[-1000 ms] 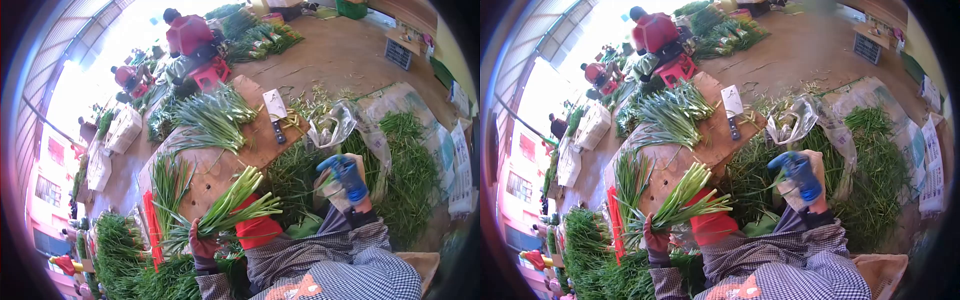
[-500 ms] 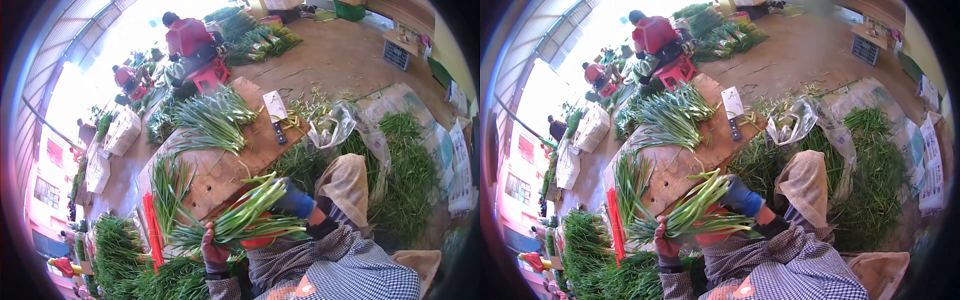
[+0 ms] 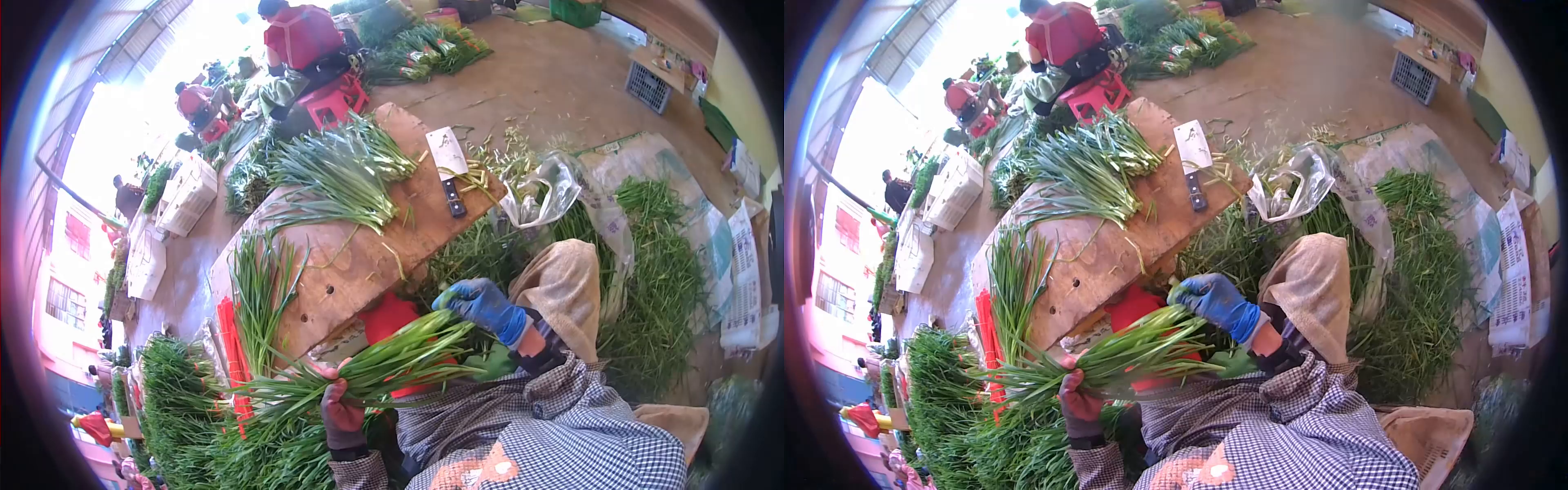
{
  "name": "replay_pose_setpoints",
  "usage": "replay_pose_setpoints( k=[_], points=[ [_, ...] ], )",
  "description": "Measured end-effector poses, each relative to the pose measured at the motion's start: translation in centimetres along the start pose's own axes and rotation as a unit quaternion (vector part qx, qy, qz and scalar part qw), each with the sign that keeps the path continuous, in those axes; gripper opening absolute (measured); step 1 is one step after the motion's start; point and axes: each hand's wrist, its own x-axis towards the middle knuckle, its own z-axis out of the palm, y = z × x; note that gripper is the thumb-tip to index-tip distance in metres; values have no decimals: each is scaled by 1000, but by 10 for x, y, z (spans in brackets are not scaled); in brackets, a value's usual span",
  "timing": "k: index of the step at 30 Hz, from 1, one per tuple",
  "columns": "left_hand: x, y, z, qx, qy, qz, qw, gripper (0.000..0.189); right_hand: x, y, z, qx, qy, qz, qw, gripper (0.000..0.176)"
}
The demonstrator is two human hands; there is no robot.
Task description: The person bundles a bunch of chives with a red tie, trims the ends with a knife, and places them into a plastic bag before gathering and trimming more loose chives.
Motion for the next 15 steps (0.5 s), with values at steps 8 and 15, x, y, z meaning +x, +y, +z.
replay_pose_setpoints(
  k=[8, 15],
  points=[
    [-21, 5, -37, -38, 56, 45, 997, 33, -7, 17, -52, 87, 100, 157, 979, 14],
    [-18, -1, -25, -31, 85, -9, 996, 33, -4, 14, 24, 31, -8, 5, 999, 16]
  ],
)
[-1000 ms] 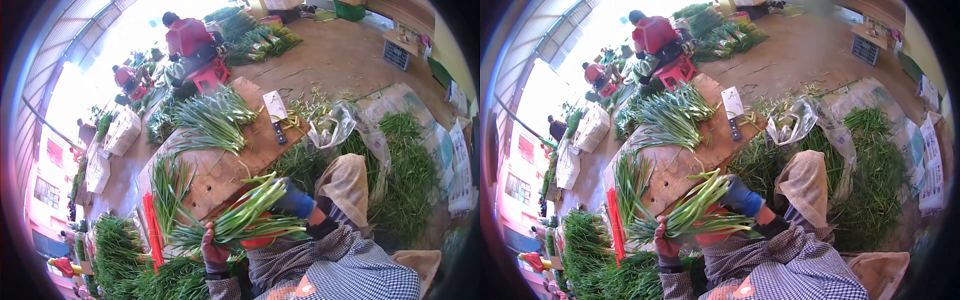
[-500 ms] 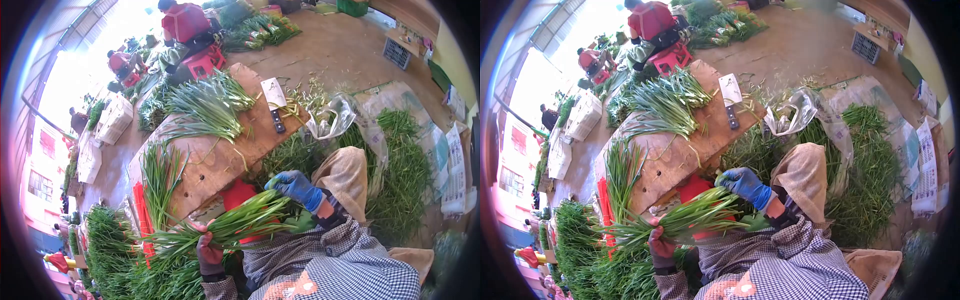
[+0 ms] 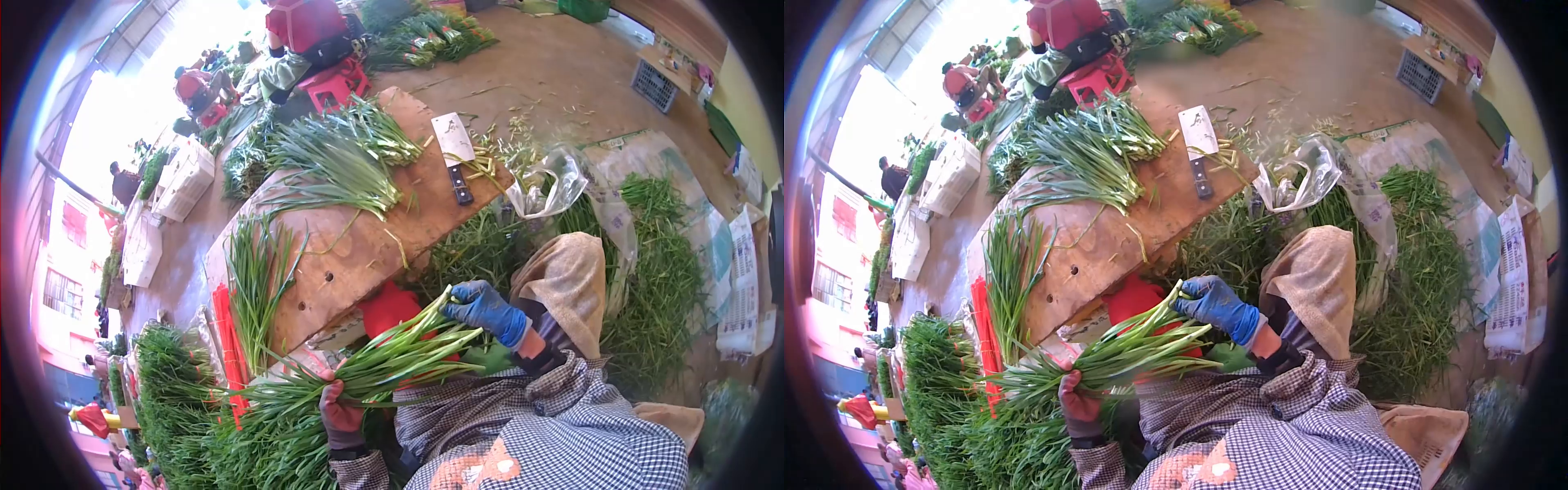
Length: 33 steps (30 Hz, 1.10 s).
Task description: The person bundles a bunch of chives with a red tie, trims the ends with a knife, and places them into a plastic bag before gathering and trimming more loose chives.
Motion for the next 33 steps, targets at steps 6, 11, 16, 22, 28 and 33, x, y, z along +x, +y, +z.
replay_pose_setpoints(
  k=[6, 11, 16, 22, 28, 33],
  points=[
    [2, -25, -5, -34, -2, -17, 999, 32, -2, 19, -5, -76, 68, -52, 993, 18],
    [-5, -19, -2, -48, 10, -34, 998, 27, -11, -1, -58, 137, 150, 165, 965, 16],
    [-18, -9, 13, 24, -20, 26, 999, 21, -22, 28, -105, -89, 82, 232, 965, 15],
    [-17, -10, 11, 16, -32, 10, 999, 18, -5, 19, -17, -68, -93, 91, 989, 59],
    [-21, -5, 11, 11, -41, 16, 999, 20, 7, 10, 9, 51, -169, 179, 968, 24],
    [-22, -5, -7, -45, -41, 31, 998, 25, 11, 42, -91, -234, 96, 59, 966, 22]
  ],
)
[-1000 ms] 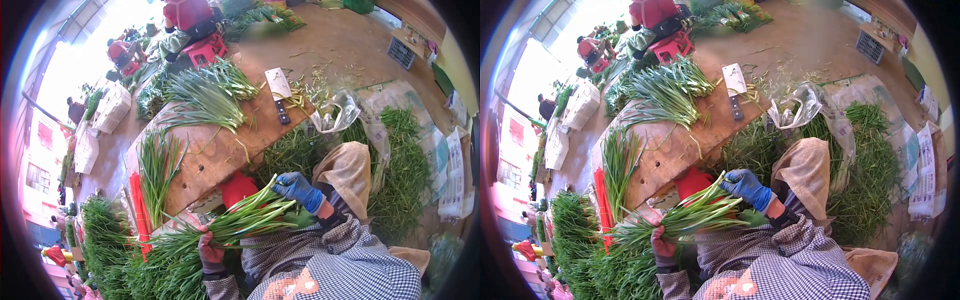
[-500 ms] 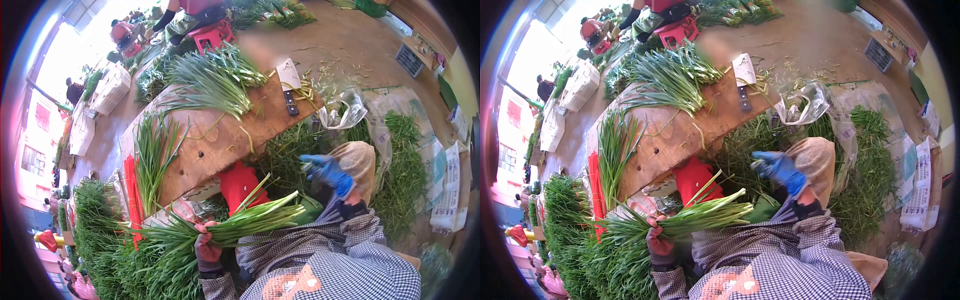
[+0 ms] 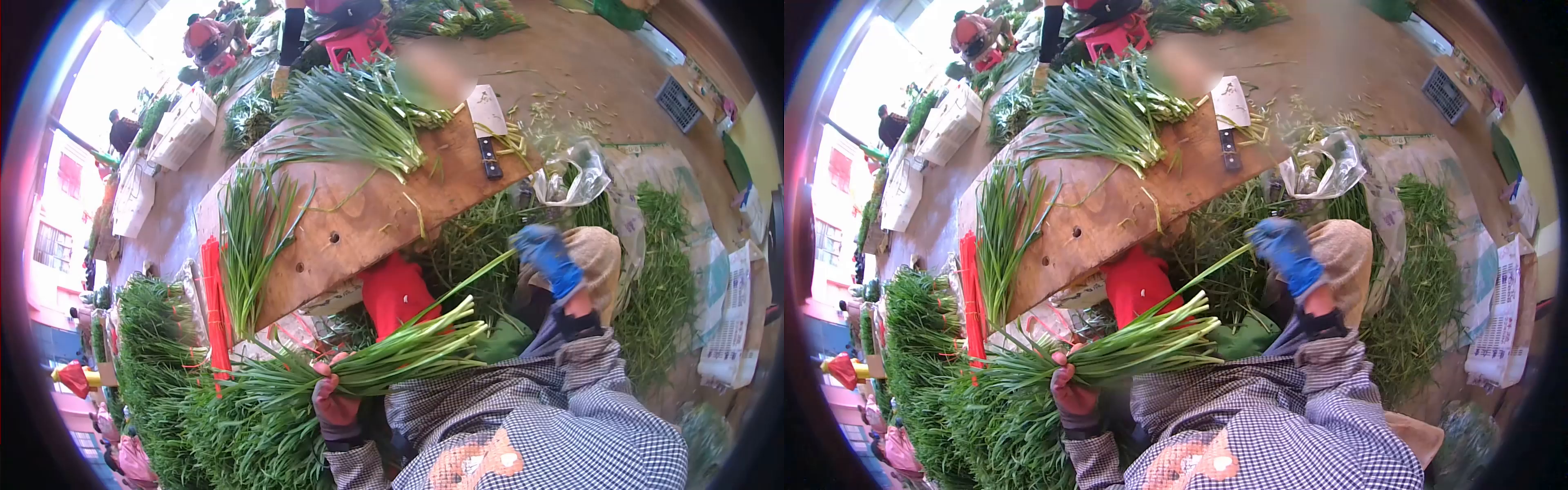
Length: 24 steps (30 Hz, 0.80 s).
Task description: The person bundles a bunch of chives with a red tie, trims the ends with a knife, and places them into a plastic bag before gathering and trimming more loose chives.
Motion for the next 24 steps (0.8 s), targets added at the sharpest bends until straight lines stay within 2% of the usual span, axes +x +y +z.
replay_pose_setpoints(
  k=[3, 5, 7, 9, 11, 13, 14, 16, 17, 18, 19, 20, 21, 22, 23, 24],
  points=[
    [-1, 5, -25, -20, -8, 21, 1000, 28, 5, 17, -48, -103, 105, -7, 989, 20],
    [-1, 6, -27, -78, 19, 41, 996, 30, 2, 30, -50, -108, 97, 26, 989, 19],
    [1, 6, -36, -56, 23, 48, 997, 30, -3, 5, -24, -126, 18, -35, 991, 44],
    [2, 4, -44, -78, 64, 42, 994, 29, -13, -23, 21, -189, -111, -103, 970, 63],
    [4, -1, -53, -91, 66, 38, 993, 29, -30, -40, 82, -59, -204, -88, 973, 60],
    [3, -1, -54, -103, 71, 41, 991, 30, -42, -57, 115, 60, -294, -23, 953, 38],
    [2, -2, -53, -124, 75, 38, 989, 30, -43, -53, 120, 64, -300, -25, 951, 38],
    [1, 0, -53, -149, 83, 39, 985, 31, -41, -36, 118, -42, -208, -83, 974, 15],
    [-2, 0, -54, -152, 90, 42, 983, 31, -31, -20, 101, -59, -209, -62, 974, 19],
    [-2, 0, -55, -156, 94, 42, 982, 31, -23, -7, 80, -101, -155, -13, 983, 23],
    [-2, -1, -56, -161, 97, 43, 981, 31, -16, -2, 46, -184, -89, -31, 978, 26],
    [-2, -1, -57, -165, 99, 48, 980, 31, -6, 22, 18, -234, -85, 1, 968, 26],
    [-2, -2, -60, -169, 101, 50, 979, 31, 1, 15, -15, -233, -91, 95, 963, 20],
    [-2, -2, -64, -168, 101, 46, 980, 31, -2, 39, -31, -199, -3, 62, 978, 30],
    [-1, -3, -68, -165, 100, 40, 980, 31, -4, 29, -36, -201, -4, 63, 978, 30],
    [1, -7, -69, -164, 110, 49, 979, 31, -4, 6, -42, -235, -28, 40, 971, 40]
  ],
)
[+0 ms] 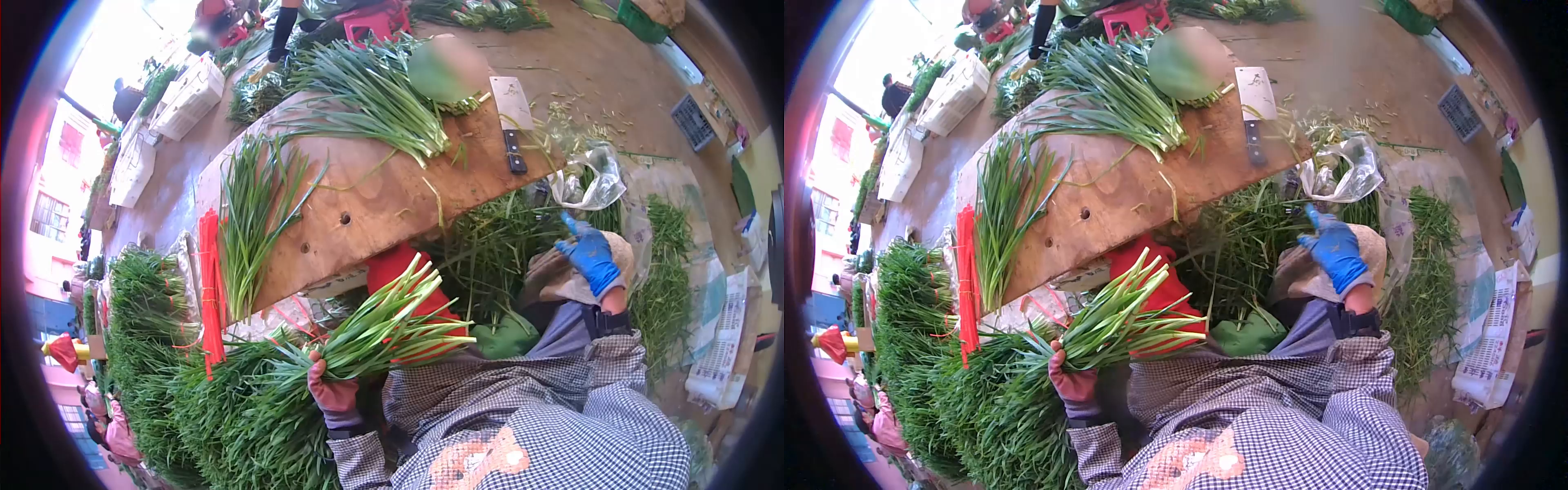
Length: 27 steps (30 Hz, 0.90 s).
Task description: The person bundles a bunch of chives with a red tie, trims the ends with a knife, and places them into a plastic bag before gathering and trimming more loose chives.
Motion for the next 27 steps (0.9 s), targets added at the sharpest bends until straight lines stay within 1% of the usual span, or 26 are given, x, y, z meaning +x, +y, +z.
replay_pose_setpoints(
  k=[1, 2, 3, 4, 5, 6, 7, 8, 9, 11, 12, 13, 14, 15, 16, 17, 18, 19, 21, 22, 23, 24, 25, 26, 27],
  points=[
    [1, -2, 1, 0, 0, -3, 1000, 31, -2, -15, -7, -36, -17, -26, 999, 51],
    [2, -4, 2, -12, -3, -17, 1000, 31, -8, -26, 2, 24, -65, -28, 997, 59],
    [2, -4, 3, -23, -6, -29, 999, 31, -15, -41, 18, 80, -129, -37, 988, 62],
    [3, -5, 3, -21, -6, -30, 999, 31, -21, -61, 33, 135, -191, -46, 971, 65],
    [3, -5, 2, -13, -5, -28, 1000, 31, -28, -91, 31, 201, -252, -38, 946, 71],
    [3, -4, 2, -3, -3, -26, 1000, 31, -31, -101, 52, 229, -272, -77, 932, 69],
    [2, -4, 3, 1, -2, -26, 1000, 31, -36, -116, 66, 229, -273, -94, 930, 62],
    [2, -4, 4, 4, -15, -32, 999, 31, -44, -124, 89, 363, -262, -48, 893, 43],
    [2, -4, 4, 6, -30, -38, 999, 32, -42, -123, 97, 366, -262, -47, 892, 43],
    [1, -3, 2, 16, -24, -22, 999, 32, -37, -120, 110, 362, -201, -127, 901, 25],
    [0, -2, 0, 22, -17, -7, 1000, 31, -29, -111, 105, 384, -121, -141, 904, 21],
    [-2, -1, -2, 20, -15, -7, 1000, 31, -15, -95, 86, 224, -62, -139, 963, 18],
    [-2, 0, -3, 26, -12, -2, 1000, 32, -4, -66, 77, 137, -8, -115, 984, 18],
    [-2, 1, -4, 31, -10, 3, 999, 32, 4, -46, 51, 79, 2, -91, 993, 19],
    [-3, -2, 1, 36, 10, 14, 999, 33, 9, -15, 37, 27, -4, -34, 999, 14],
    [-4, -3, 1, 33, 14, 14, 999, 33, 10, 8, 24, 14, 29, -38, 999, 14],
    [-3, -3, 2, 34, 3, 9, 999, 33, 9, 9, 11, 1, 65, -40, 997, 19],
    [-1, -3, 2, 36, -10, 5, 999, 32, 7, 6, 7, -1, 65, -40, 997, 19],
    [2, -6, -1, 23, -13, 0, 1000, 32, -5, -13, 6, -6, 102, -154, 983, 36],
    [2, -6, -1, 23, -17, -3, 1000, 32, -15, -30, 14, 51, 52, -175, 982, 45],
    [3, -6, -1, 24, -20, -6, 1000, 32, -28, -51, 23, 114, -50, -135, 983, 46],
    [3, -7, -2, 25, -20, -8, 999, 32, -42, -73, 31, 176, -151, -93, 968, 48],
    [3, -7, -4, 17, -17, -10, 1000, 33, -56, -82, 57, 285, -184, -84, 937, 51],
    [4, -6, -5, 9, -15, -12, 1000, 34, -67, -97, 71, 324, -221, -62, 918, 40],
    [5, -6, -6, 11, -15, -11, 1000, 34, -69, -101, 84, 326, -221, -62, 917, 40]
  ],
)
